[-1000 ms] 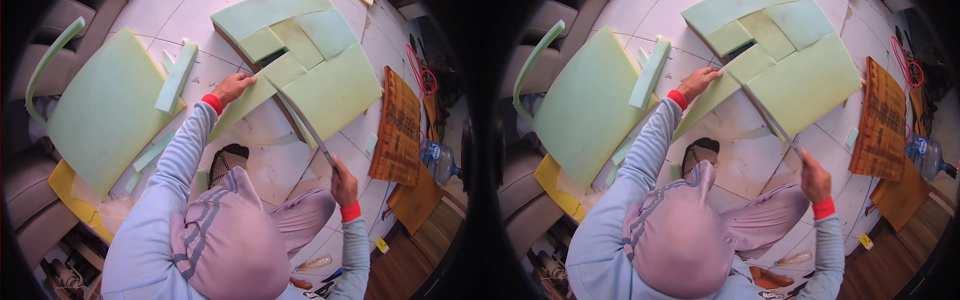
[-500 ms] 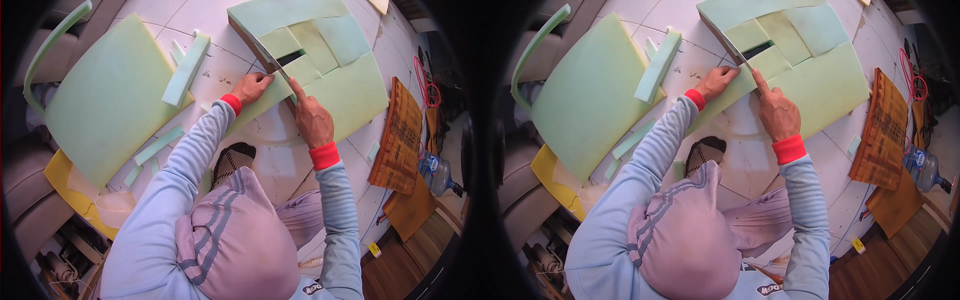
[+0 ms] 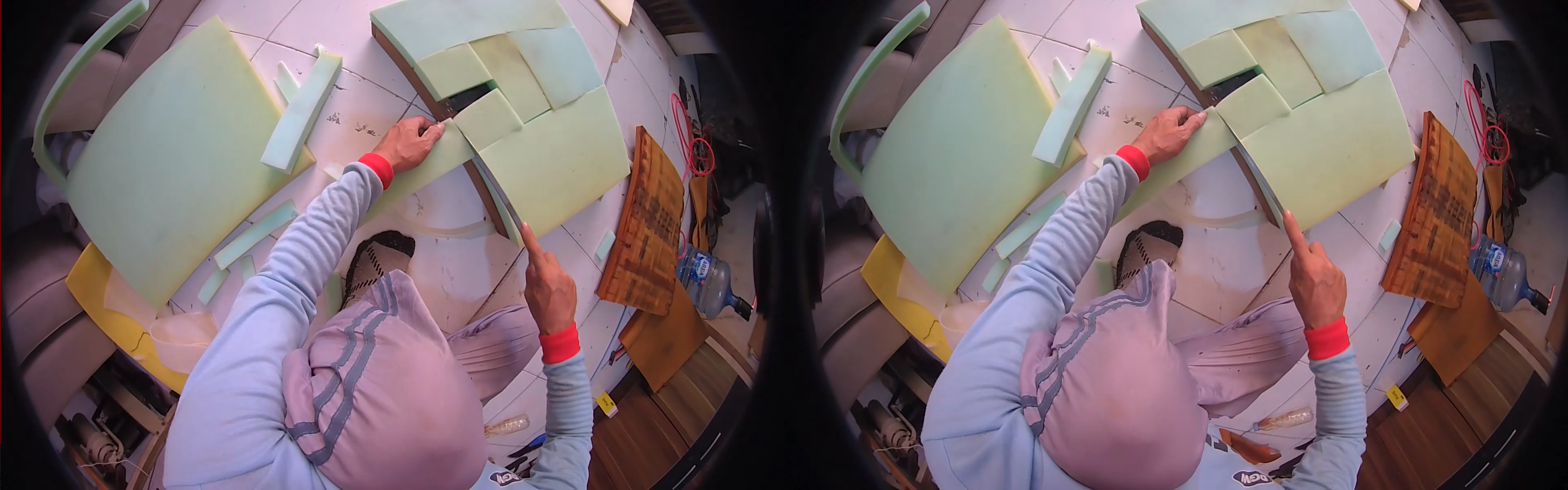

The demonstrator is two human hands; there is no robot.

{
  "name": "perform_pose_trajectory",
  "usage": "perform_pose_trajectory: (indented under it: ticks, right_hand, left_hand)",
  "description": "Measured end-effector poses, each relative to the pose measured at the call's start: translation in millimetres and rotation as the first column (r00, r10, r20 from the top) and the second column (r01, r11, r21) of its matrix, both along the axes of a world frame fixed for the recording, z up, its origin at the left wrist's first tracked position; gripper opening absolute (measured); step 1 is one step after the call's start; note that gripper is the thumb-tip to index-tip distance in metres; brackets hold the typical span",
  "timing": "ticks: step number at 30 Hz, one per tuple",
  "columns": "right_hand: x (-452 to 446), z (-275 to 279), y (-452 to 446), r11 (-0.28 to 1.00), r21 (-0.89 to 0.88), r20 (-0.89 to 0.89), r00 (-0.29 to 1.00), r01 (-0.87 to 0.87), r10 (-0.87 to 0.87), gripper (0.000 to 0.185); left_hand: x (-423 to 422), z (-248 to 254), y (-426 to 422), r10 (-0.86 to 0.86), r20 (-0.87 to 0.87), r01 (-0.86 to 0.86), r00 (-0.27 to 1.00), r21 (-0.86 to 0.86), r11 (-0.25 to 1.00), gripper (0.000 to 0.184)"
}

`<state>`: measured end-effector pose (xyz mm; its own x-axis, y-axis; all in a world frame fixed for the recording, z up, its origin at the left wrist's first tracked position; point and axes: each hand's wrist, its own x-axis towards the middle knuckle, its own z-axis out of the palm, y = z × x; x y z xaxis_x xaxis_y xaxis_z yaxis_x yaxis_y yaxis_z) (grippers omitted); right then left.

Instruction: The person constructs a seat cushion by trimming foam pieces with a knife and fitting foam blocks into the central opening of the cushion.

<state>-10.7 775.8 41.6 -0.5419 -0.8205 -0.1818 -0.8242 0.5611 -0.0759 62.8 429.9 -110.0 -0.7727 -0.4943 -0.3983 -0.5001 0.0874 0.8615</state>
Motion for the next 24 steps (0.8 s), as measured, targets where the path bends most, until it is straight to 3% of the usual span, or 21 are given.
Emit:
perform_pose_trajectory:
  ticks: [4, 7, 11, 14, 16, 18, 20, 22, 24]
  right_hand:
    - [5, -12, 13, 0.999, 0.046, -0.029, 1.000, 0.012, -0.011, 0.085]
    - [8, -28, -13, 0.998, -0.057, -0.045, 0.999, 0.016, -0.018, 0.085]
    - [4, -24, -16, 0.998, -0.068, -0.007, 1.000, 0.012, -0.012, 0.084]
    - [6, 14, 38, 0.983, 0.185, 0.026, 1.000, 0.003, -0.008, 0.082]
    - [3, 22, 61, 0.990, 0.130, 0.037, 0.998, -0.054, 0.050, 0.081]
    - [9, 13, 76, 0.999, -0.003, 0.022, 0.998, -0.050, 0.050, 0.078]
    - [8, -13, 72, 0.999, -0.027, 0.058, 0.998, -0.029, 0.030, 0.070]
    - [2, -44, 67, 0.999, -0.027, 0.083, 0.996, -0.027, 0.029, 0.066]
    - [-1, -72, 72, 0.997, -0.075, 0.139, 0.990, -0.008, 0.019, 0.067]
  left_hand:
    - [3, -7, -1, -0.018, -0.046, 0.016, 0.999, -0.050, 0.999, 0.059]
    - [3, -3, -2, -0.037, 0.011, 0.036, 0.999, 0.055, 0.998, 0.059]
    - [8, -26, -3, 0.031, -0.068, -0.039, 0.997, -0.109, 0.993, 0.061]
    - [30, -23, -50, 0.109, 0.162, -0.070, 0.981, -0.227, 0.971, 0.058]
    - [54, -65, -59, 0.231, 0.084, -0.133, 0.969, -0.612, 0.780, 0.061]
    - [54, -62, -42, 0.225, 0.019, -0.111, 0.974, -0.830, 0.547, 0.071]
    - [43, -1, -8, 0.148, -0.002, -0.052, 0.989, -0.942, 0.333, 0.083]
    - [22, -3, 22, -0.130, -0.201, -0.100, 0.971, -0.834, 0.542, 0.087]
    - [2, -8, 59, -0.104, -0.242, -0.083, 0.965, -0.654, 0.752, 0.087]
